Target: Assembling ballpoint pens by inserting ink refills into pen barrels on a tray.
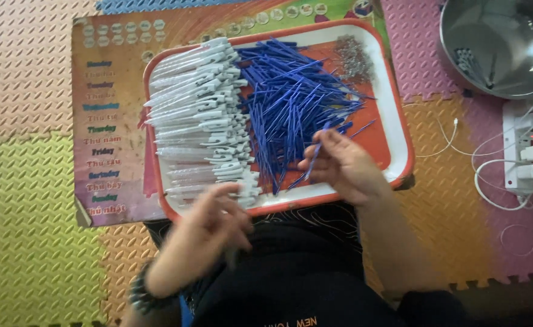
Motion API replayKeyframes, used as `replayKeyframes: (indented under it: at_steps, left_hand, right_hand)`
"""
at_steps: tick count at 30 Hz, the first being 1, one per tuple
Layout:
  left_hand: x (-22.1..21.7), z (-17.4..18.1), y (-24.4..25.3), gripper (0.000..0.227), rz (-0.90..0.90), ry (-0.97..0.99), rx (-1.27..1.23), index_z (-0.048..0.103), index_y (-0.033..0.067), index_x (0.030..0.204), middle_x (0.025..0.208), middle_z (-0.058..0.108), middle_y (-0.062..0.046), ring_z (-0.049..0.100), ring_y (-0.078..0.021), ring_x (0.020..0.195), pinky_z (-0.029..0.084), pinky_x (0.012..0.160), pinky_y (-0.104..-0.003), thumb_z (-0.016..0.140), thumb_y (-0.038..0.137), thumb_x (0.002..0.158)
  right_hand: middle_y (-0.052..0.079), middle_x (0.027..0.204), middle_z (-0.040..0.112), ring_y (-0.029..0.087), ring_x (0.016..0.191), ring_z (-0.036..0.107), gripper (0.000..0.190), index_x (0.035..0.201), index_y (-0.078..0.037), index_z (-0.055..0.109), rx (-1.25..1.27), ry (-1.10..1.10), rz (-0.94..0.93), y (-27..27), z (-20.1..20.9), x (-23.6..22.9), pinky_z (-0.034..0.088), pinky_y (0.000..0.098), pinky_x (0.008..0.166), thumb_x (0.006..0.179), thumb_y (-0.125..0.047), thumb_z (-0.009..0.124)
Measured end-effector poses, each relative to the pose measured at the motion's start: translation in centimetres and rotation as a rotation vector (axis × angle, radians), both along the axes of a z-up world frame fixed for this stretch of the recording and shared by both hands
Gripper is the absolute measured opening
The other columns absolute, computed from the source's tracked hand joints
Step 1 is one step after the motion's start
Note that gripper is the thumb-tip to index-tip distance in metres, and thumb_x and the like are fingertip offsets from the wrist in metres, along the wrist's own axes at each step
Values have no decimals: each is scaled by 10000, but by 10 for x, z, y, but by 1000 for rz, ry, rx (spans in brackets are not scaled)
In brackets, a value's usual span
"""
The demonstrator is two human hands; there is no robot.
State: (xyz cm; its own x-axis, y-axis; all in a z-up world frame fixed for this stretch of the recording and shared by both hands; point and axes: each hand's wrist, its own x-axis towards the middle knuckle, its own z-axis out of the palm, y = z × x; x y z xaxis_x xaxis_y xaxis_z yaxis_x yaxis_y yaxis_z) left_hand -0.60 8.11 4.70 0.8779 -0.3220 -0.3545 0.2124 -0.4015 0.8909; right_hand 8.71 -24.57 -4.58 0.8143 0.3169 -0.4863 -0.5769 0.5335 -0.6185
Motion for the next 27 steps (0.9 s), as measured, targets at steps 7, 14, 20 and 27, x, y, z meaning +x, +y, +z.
replayKeyframes:
  at_steps: [7, 14, 20, 27]
  left_hand:
    - [23, -27, 39, 238, 291, -908, 929, 835, 388, 1354, 1123, 744, 60, 751, -235, 931, 644, 761, -396, 776, 276, 1152]
    - [37, -31, 16, 367, 187, -939, 904, 866, 225, 1299, 1276, 764, -6, 707, -236, 1040, 608, 840, -401, 780, 79, 974]
    - [34, -38, 19, 414, 194, -929, 916, 864, 228, 1342, 1294, 772, 0, 710, -211, 987, 616, 779, -368, 807, 43, 976]
    - [30, -45, 13, 391, 229, -977, 692, 849, 125, 1326, 1373, 740, -79, 701, -277, 1156, 632, 904, -352, 881, -1, 957]
  right_hand:
    - [57, 1104, 840, 236, 1035, 862, 154, 1189, -235, 695, -206, -118, -181, -60, 15, 49, 730, 411, 913, 1202, -358, 602]
    - [78, 1062, 745, 218, 982, 842, 110, 1301, -91, 535, -618, -582, -447, -82, 28, 128, 779, 324, 862, 1226, -163, 568]
    - [70, 1093, 783, 149, 984, 836, 42, 1248, -89, 578, -840, -788, -363, -83, 12, 160, 698, 248, 786, 1248, -124, 555]
    - [73, 1159, 804, 101, 972, 764, 33, 1246, -40, 655, -908, -957, -427, -85, 20, 165, 665, 219, 812, 1230, -69, 657]
